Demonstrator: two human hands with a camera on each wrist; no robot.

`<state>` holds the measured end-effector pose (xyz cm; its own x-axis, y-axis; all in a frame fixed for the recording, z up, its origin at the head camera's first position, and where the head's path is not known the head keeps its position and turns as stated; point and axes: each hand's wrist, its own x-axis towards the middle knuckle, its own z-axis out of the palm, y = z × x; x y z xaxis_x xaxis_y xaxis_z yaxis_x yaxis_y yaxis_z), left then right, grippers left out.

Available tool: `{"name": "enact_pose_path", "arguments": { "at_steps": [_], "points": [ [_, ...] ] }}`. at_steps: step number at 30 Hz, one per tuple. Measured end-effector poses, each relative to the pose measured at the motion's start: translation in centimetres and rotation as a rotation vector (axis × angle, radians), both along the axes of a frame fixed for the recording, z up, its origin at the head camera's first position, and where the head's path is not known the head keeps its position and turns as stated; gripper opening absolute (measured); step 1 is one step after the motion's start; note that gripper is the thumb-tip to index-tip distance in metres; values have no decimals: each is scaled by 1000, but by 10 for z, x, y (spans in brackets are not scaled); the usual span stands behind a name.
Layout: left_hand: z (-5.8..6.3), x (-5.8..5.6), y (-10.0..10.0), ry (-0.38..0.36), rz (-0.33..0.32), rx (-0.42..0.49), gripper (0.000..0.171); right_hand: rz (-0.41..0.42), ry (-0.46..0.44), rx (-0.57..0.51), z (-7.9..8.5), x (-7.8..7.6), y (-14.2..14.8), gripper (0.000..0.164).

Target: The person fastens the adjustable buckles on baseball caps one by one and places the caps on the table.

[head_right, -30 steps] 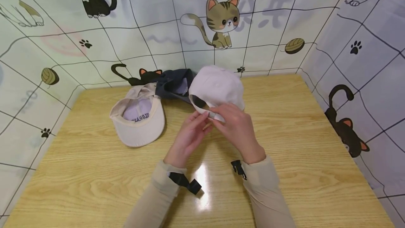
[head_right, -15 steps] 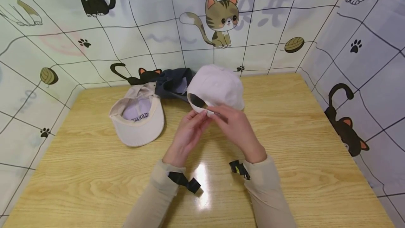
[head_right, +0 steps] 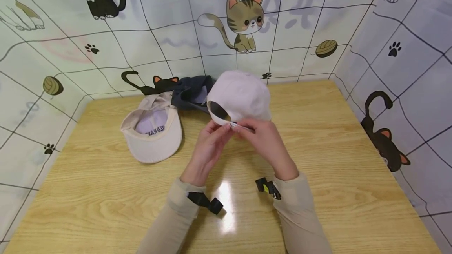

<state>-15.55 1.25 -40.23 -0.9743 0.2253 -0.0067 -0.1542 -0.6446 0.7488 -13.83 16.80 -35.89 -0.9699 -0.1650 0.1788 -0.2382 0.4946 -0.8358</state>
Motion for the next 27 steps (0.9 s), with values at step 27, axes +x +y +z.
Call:
{"name": "enact_pose_path", "arguments": {
  "at_steps": [27],
  "points": [
    [1, 2, -4, 85, -35, -327, 30, -150, -9, 98, -15, -6, 1, 40]
  ]
}}
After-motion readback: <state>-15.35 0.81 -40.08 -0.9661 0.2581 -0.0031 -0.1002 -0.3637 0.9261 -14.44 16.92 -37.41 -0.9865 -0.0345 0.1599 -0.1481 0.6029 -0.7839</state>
